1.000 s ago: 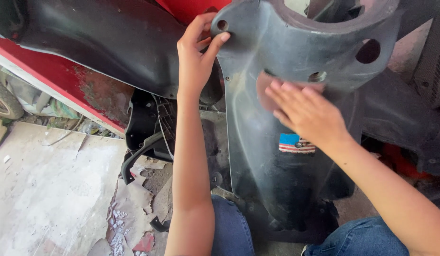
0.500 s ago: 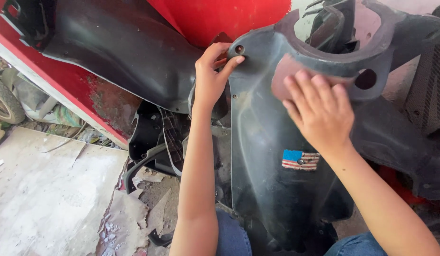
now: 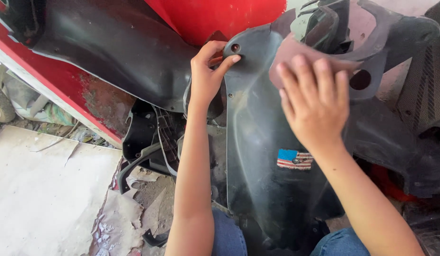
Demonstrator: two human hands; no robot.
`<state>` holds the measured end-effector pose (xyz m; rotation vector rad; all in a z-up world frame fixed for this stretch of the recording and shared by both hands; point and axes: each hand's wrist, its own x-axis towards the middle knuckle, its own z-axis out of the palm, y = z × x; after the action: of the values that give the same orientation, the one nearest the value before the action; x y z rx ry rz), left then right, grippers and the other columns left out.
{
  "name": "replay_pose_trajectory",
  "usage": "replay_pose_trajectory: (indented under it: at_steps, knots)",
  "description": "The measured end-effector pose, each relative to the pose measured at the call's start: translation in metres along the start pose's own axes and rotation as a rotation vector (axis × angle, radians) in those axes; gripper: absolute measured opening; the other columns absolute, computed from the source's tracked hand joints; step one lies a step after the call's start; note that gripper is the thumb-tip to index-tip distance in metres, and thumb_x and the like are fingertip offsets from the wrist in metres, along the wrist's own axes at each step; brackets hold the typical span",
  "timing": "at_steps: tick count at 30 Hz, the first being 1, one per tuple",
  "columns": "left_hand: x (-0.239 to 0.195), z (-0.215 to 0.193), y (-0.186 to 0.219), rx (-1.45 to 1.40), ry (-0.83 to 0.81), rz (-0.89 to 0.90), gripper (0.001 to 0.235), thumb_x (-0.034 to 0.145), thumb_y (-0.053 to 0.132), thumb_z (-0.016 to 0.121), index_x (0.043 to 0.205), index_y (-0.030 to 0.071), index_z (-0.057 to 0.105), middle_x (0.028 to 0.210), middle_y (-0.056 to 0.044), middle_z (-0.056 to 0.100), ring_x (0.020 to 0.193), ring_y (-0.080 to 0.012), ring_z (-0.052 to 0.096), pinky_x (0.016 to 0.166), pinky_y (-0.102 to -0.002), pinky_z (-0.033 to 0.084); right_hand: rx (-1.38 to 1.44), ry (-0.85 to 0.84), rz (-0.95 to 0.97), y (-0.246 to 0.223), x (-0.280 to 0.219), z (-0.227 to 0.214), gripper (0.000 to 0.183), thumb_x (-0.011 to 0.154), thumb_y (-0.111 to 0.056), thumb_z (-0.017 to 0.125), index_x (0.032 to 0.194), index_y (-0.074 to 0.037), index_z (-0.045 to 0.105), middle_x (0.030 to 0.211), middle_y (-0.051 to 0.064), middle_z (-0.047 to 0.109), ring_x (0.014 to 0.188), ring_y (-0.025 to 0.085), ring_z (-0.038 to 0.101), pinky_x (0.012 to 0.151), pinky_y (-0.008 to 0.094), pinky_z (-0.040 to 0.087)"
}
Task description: The person sands a black motorcycle fairing with a sanding block, focusing on the edges and contours. They hold the part with one hand and rub the sandpaper with the other, occasionally repositioning the fairing to access different areas.
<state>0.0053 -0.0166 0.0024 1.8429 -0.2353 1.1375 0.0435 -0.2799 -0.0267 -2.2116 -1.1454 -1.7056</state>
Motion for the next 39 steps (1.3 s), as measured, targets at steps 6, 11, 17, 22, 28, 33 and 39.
replay_pose_trajectory:
  at_steps: [6, 11, 17, 22, 28, 33, 39]
  knots:
    - [0.0, 0.0, -0.001, -0.023, 0.006, -0.054, 0.022, 0.091, 0.011, 0.083, 0.107, 0.003, 0.071, 0.099, -0.002, 0.073, 0.096, -0.0124, 0.071, 0.092, -0.034, 0.061, -0.261, -0.137, -0.3, -0.028, -0.023, 0.029, 0.05, 0.106, -0.035, 0.06, 0.152, -0.018, 0.064, 0.164, -0.001, 0.052, 0.152, 0.016, 0.04, 0.123, 0.036, 0.03]
    - [-0.002, 0.005, -0.001, -0.023, -0.014, 0.04, 0.024, 0.093, 0.011, 0.084, 0.109, 0.001, 0.069, 0.101, -0.002, 0.073, 0.098, -0.0117, 0.072, 0.093, -0.033, 0.061, 0.02, -0.051, -0.05, 0.0, 0.003, -0.008, 0.044, 0.114, -0.029, 0.065, 0.156, -0.018, 0.062, 0.16, 0.002, 0.052, 0.145, 0.023, 0.042, 0.116, 0.042, 0.029]
    - [0.0, 0.006, -0.015, -0.006, -0.027, 0.054, 0.024, 0.096, 0.01, 0.084, 0.111, 0.001, 0.068, 0.103, -0.001, 0.071, 0.098, -0.0111, 0.069, 0.093, -0.033, 0.062, -0.244, -0.23, -0.408, -0.022, -0.033, 0.03, 0.051, 0.104, -0.041, 0.058, 0.15, -0.019, 0.061, 0.162, -0.002, 0.05, 0.15, 0.015, 0.04, 0.123, 0.033, 0.027]
    - [0.0, 0.006, -0.01, -0.015, -0.04, 0.044, 0.021, 0.097, 0.008, 0.083, 0.109, 0.001, 0.068, 0.102, 0.0, 0.069, 0.099, -0.0114, 0.07, 0.095, -0.033, 0.063, -0.189, -0.154, -0.377, -0.01, -0.033, 0.031, 0.054, 0.105, -0.039, 0.057, 0.156, -0.019, 0.058, 0.166, 0.001, 0.045, 0.153, 0.018, 0.036, 0.129, 0.036, 0.02]
    - [-0.001, 0.007, -0.015, -0.035, -0.036, 0.067, 0.02, 0.098, 0.006, 0.082, 0.11, 0.0, 0.067, 0.104, -0.001, 0.069, 0.1, -0.0115, 0.069, 0.097, -0.034, 0.063, -0.183, -0.023, -0.226, 0.015, -0.025, 0.013, 0.054, 0.113, -0.04, 0.057, 0.164, -0.023, 0.054, 0.169, 0.005, 0.038, 0.156, 0.019, 0.031, 0.128, 0.04, 0.018]
    - [0.0, 0.008, -0.011, -0.064, -0.054, 0.041, 0.019, 0.099, 0.005, 0.08, 0.111, 0.0, 0.067, 0.103, -0.001, 0.069, 0.098, -0.0098, 0.068, 0.095, -0.032, 0.063, -0.185, -0.226, -0.598, 0.001, -0.052, 0.031, 0.056, 0.106, -0.043, 0.048, 0.158, -0.022, 0.05, 0.169, 0.001, 0.039, 0.156, 0.017, 0.028, 0.127, 0.04, 0.019]
    - [-0.003, 0.009, -0.019, -0.071, -0.053, 0.071, 0.02, 0.101, 0.003, 0.079, 0.114, -0.001, 0.065, 0.105, -0.002, 0.067, 0.101, -0.0094, 0.067, 0.096, -0.032, 0.062, -0.067, -0.33, -0.243, 0.064, -0.072, 0.034, 0.066, 0.119, -0.046, 0.036, 0.18, -0.021, 0.03, 0.174, 0.009, 0.027, 0.167, 0.022, 0.006, 0.132, 0.041, -0.008]
